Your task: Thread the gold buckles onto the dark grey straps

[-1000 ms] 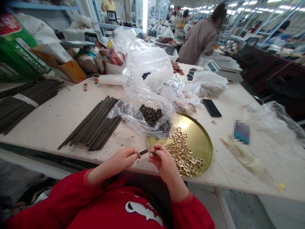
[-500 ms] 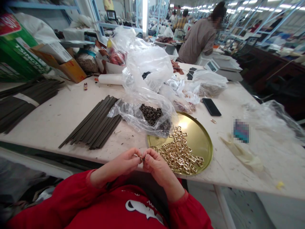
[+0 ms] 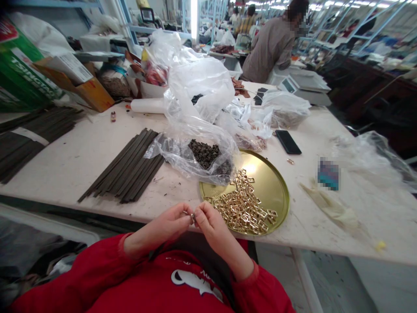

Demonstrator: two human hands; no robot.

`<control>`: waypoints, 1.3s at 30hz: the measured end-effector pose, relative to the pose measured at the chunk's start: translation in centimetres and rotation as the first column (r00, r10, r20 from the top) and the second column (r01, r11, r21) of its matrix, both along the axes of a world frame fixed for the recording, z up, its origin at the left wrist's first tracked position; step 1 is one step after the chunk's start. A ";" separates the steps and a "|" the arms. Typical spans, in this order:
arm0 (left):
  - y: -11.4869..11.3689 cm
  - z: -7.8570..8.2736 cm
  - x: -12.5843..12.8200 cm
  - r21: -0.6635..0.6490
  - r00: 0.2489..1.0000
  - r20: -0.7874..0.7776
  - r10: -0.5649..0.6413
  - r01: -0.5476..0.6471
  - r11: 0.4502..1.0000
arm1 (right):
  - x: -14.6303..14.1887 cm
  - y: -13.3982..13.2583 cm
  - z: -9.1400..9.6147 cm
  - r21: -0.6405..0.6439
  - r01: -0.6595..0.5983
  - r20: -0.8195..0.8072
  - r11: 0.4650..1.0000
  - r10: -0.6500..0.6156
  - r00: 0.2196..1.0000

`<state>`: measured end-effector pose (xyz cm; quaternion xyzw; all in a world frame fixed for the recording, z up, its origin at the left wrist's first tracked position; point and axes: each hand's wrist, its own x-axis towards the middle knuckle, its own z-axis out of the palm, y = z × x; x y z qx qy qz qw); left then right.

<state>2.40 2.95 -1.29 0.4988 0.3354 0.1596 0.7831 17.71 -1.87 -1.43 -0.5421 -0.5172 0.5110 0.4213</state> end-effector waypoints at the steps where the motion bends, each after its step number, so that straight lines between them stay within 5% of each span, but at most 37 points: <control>1: -0.1 -0.1 0.1 0.003 1.000 0.000 0.000 0.000 1.000 | 0.1 0.1 0.0 0.025 0.005 0.060 1.000 -0.006 0.998; 6: 0.0 -0.4 0.3 -0.005 1.000 -0.002 -0.019 0.019 1.000 | 0.5 0.1 -0.2 -0.047 -0.025 0.034 0.999 0.027 0.999; 13: 0.4 0.0 0.3 0.171 0.995 -0.088 -0.040 0.054 0.984 | 0.1 0.0 -1.5 -0.258 0.009 -0.343 0.966 -0.101 0.934; 16: 0.4 0.1 0.6 0.264 0.987 -0.162 0.006 0.038 0.964 | -0.4 -0.2 -1.9 -0.235 0.132 -0.287 0.963 -0.198 0.937; 21: 0.0 -0.1 0.7 0.343 0.967 -0.237 0.098 -0.011 0.939 | -0.9 -0.5 -1.9 0.053 0.274 0.051 0.960 -0.276 0.960; 27: -0.5 -0.5 0.4 0.385 0.974 -0.192 0.123 -0.040 0.922 | -1.1 -0.2 -2.6 -0.193 0.178 -0.261 0.965 -0.225 0.939; 30: -0.5 -0.2 0.4 0.322 0.978 -0.168 0.121 -0.062 0.945 | -1.1 -0.2 -2.5 -0.235 0.132 -0.368 0.963 -0.214 0.905; 34: -0.4 0.3 0.6 0.061 0.988 -0.118 0.100 -0.093 0.994 | -0.8 -0.3 -2.1 -0.263 0.052 -0.485 0.963 -0.178 0.856; 39: 0.2 0.3 0.5 -0.231 0.997 0.018 0.070 -0.064 0.971 | -0.3 -0.3 -1.9 -0.294 -0.067 -0.609 0.953 -0.133 0.782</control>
